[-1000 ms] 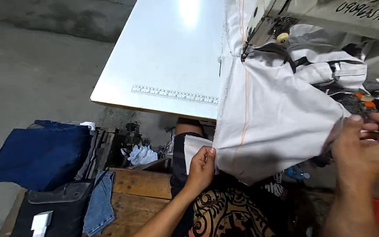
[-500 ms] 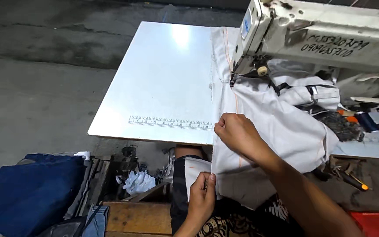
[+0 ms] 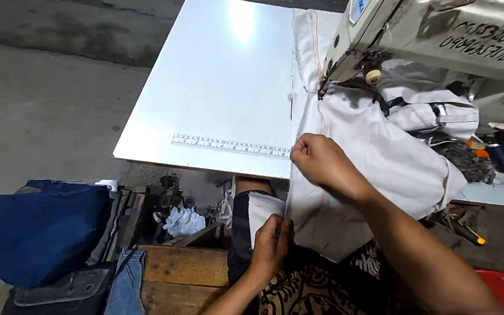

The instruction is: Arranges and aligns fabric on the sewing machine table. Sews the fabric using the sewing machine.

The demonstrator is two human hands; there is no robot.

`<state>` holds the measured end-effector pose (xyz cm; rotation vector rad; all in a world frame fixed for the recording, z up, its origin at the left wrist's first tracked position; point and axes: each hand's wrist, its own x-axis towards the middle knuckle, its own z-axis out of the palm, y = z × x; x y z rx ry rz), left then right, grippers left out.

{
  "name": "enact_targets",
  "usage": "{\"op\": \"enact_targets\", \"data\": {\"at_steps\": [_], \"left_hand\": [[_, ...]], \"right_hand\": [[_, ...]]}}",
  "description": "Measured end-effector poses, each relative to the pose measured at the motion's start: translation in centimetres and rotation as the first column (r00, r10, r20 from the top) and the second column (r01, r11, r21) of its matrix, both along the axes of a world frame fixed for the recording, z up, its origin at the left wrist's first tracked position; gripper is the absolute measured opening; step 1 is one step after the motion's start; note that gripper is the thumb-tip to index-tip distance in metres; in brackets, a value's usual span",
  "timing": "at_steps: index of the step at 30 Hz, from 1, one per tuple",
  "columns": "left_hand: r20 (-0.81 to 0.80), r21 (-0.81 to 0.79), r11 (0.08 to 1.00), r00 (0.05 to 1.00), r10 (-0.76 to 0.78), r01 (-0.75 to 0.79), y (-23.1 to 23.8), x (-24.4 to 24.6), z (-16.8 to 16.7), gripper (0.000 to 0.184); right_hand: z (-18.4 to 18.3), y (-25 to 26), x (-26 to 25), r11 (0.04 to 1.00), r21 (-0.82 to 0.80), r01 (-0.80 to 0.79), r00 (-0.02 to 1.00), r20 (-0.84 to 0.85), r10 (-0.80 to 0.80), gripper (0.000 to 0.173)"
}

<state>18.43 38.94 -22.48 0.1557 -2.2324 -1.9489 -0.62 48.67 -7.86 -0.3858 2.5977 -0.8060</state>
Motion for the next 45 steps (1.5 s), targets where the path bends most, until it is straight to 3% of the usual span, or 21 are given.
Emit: {"op": "enact_targets", "data": {"at_steps": [4,6,8,10,12,15,18,20,22,24,26,28,30,33,37,45], "left_hand": [[-0.019,-0.052,0.999,1.000,-0.010,0.009,-0.4,0.0,0.1,0.021],[-0.031,-0.091,0.996,0.999,-0.017,0.014,-0.8,0.0,0.2,0.021],[-0.046,-0.133,0.991,0.998,-0.036,0.030,-1.2,0.1,0.5,0.021],[-0.047,-0.188,0.980,0.996,-0.076,0.066,-1.8,0.0,1.1,0.023],[-0.034,-0.329,0.937,0.990,-0.135,0.117,-2.9,-0.6,2.1,0.028],[-0.163,-0.637,0.771,0.972,-0.169,0.027,-4.8,-3.7,5.8,0.033],[-0.308,-0.745,0.666,0.909,-0.282,-0.046,-5.3,-10.0,10.3,0.028],[-0.247,-0.796,0.598,0.850,-0.464,0.095,-5.6,-15.3,11.8,0.035],[-0.112,-0.852,0.464,0.782,-0.613,0.242,-6.0,-20.1,11.6,0.056],[-0.010,-0.907,0.315,0.731,-0.682,0.281,-6.4,-22.9,10.4,0.079],[0.029,-0.937,0.236,0.732,-0.681,0.257,-6.6,-23.3,9.6,0.089],[0.049,-0.947,0.204,0.739,-0.672,0.248,-6.8,-23.2,9.2,0.090],[0.044,-0.949,0.205,0.742,-0.669,0.241,-7.0,-23.1,9.0,0.090],[0.033,-0.948,0.215,0.746,-0.665,0.234,-6.9,-23.1,9.0,0.088],[0.030,-0.953,0.204,0.741,-0.670,0.223,-7.3,-23.4,9.0,0.086],[0.027,-0.948,0.214,0.727,-0.686,0.236,-8.0,-23.5,9.0,0.086]], "right_hand": [[-0.8,1.2,1.5,0.987,0.079,-0.140,0.963,-0.223,0.154,0.023],[-2.7,3.2,2.9,0.961,0.099,-0.258,0.854,-0.442,0.275,0.035],[-5.1,4.9,4.7,0.952,0.120,-0.283,0.719,-0.631,0.293,0.037],[-6.4,5.8,5.9,0.956,0.129,-0.262,0.661,-0.698,0.275,0.038],[-6.5,6.0,6.5,0.956,0.155,-0.248,0.667,-0.688,0.284,0.041],[-6.0,5.7,6.4,0.953,0.153,-0.261,0.674,-0.677,0.294,0.043],[-5.1,5.6,5.8,0.932,0.182,-0.314,0.677,-0.645,0.354,0.044],[-4.4,5.6,5.1,0.911,0.205,-0.357,0.690,-0.600,0.406,0.044],[-3.4,5.9,4.4,0.888,0.193,-0.417,0.739,-0.498,0.454,0.045],[-1.4,6.5,3.1,0.855,0.143,-0.499,0.801,-0.301,0.517,0.047],[0.2,7.2,1.3,0.817,0.075,-0.571,0.802,-0.164,0.575,0.046],[0.6,7.8,-0.8,0.815,0.066,-0.576,0.762,-0.317,0.564,0.039],[-0.1,8.2,-4.3,0.821,0.156,-0.549,0.627,-0.573,0.528,0.033],[-0.9,9.3,-10.3,0.777,0.355,-0.519,0.495,-0.617,0.612,0.037],[-1.8,11.1,-13.2,0.745,0.455,-0.488,0.542,-0.511,0.667,0.054],[-1.9,11.0,-12.9,0.744,0.469,-0.476,0.613,-0.430,0.663,0.061]]}}
